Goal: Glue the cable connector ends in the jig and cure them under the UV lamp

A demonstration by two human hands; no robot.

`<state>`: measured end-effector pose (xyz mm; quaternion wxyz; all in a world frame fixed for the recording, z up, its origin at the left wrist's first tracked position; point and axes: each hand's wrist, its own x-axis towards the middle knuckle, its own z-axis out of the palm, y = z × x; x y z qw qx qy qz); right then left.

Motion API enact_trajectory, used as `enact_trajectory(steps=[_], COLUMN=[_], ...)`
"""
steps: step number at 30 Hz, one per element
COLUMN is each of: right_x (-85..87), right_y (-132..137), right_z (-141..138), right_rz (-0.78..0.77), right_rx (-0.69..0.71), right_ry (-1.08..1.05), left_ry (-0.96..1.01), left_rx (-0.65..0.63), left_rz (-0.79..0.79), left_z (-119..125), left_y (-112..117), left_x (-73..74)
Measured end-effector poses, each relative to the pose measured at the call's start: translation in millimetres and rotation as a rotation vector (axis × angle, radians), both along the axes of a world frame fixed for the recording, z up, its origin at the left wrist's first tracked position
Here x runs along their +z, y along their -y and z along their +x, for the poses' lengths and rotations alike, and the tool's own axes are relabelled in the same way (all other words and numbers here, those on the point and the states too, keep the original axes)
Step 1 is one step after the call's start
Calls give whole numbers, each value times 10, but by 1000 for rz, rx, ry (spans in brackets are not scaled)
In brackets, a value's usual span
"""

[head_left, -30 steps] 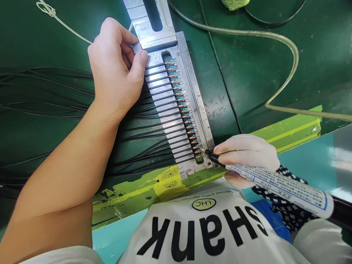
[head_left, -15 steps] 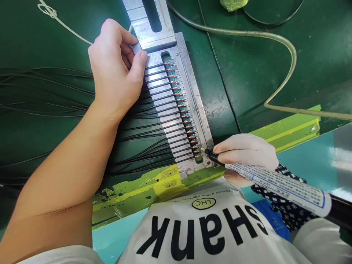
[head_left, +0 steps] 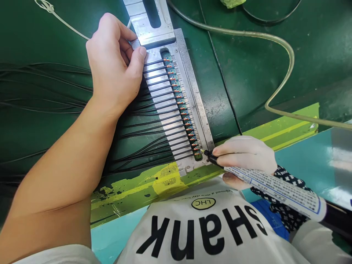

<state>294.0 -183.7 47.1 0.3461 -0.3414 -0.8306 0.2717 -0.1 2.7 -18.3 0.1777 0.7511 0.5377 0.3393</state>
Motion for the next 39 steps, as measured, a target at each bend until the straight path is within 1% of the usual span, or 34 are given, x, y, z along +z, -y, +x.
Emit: enact_trajectory(steps=[4,9,11,15,22,29,32,35,39], right_x=[-21,-33,-29,-14,-14,-3,-5,-13,-14], right_y=[-14,-12,-10,-5,11,7,9,15,19], right_z=[-21,-25,-17,6,10,4,2,5,13], right_rz=[12,21,11,-12,-8,-17,-6,-4,-22], right_rx=[-19,-30,-30,-6,-2,-9,-19,-22,-20], right_ry=[-25,-45,-43,-29,-58,-33,-43,-43,-41], left_ry=[22,71,84,60,14,5,14,17,38], left_rx=[5,-24,-29,-26,4,-18,-22,-10,-24], left_rz=[-56,-180,-193,-177,-23,44,44,20,-110], left_z=[7,2,0,-3,-1,-8,-7,-7,-3], left_y=[35,104,117,99,8,-2,0,21,68], left_x=[65,181,201,172,19,-9,1,41,119])
